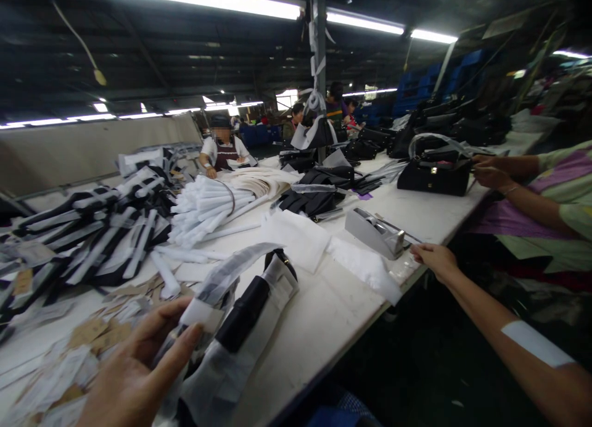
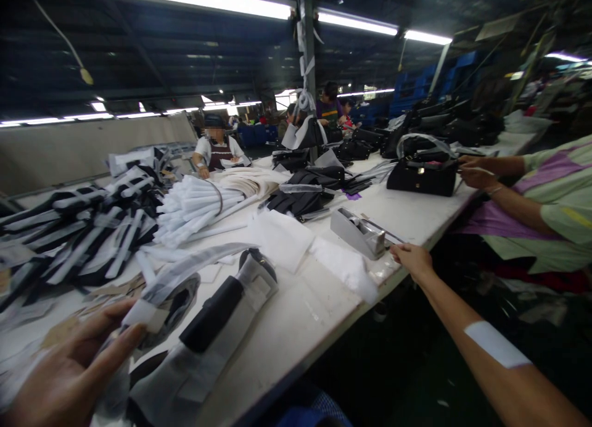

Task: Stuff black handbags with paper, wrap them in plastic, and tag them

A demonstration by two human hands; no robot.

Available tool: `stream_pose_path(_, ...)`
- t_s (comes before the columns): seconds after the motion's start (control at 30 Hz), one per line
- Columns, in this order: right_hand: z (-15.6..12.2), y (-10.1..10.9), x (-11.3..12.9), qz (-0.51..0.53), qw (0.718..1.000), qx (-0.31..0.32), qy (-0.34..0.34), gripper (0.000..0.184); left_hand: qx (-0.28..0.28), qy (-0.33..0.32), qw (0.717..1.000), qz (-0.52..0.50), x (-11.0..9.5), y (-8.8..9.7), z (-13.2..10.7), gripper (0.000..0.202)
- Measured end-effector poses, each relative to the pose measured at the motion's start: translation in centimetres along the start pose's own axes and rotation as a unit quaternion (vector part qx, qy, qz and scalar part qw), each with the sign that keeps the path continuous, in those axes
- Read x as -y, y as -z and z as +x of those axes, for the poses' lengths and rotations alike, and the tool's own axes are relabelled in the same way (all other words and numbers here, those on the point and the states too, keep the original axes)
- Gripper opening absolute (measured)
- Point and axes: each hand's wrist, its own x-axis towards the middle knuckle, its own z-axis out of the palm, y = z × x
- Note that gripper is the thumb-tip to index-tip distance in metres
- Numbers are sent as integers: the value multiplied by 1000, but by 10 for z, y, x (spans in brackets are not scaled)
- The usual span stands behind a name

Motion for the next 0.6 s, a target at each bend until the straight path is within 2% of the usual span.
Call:
stream_pose_path(0.1,-41,-26,2,25,998,56,31,20,68,26,991,-109,-15,-5,-9,59)
stream_pose_path(0.2,-113,-69,35,102,972,175,116,43,76,21,979,-187,-26,-11,-14,47)
stream_pose_path(0.23,-143,-82,52,133,955,224,144,51,83,15,976,-201,-28,-12,-15,43)
stream_pose_path(0.3,-205,-106,89,201,899,344,182,71,91,-1,972,-216,-28,-14,-17,38)
stream_pose_path(0.37,-260,-124,121,261,848,418,194,71,92,-21,971,-220,-26,-15,-17,36)
stream_pose_path(0.4,-282,-131,134,281,830,441,195,71,94,-30,971,-219,-25,-15,-18,34)
stream_pose_path(0.47,-314,-144,150,300,811,460,203,70,99,-48,970,-217,-22,-16,-19,31)
stream_pose_path(0.6,-335,-161,163,289,821,445,212,71,89,-80,969,-216,-19,-17,-21,27)
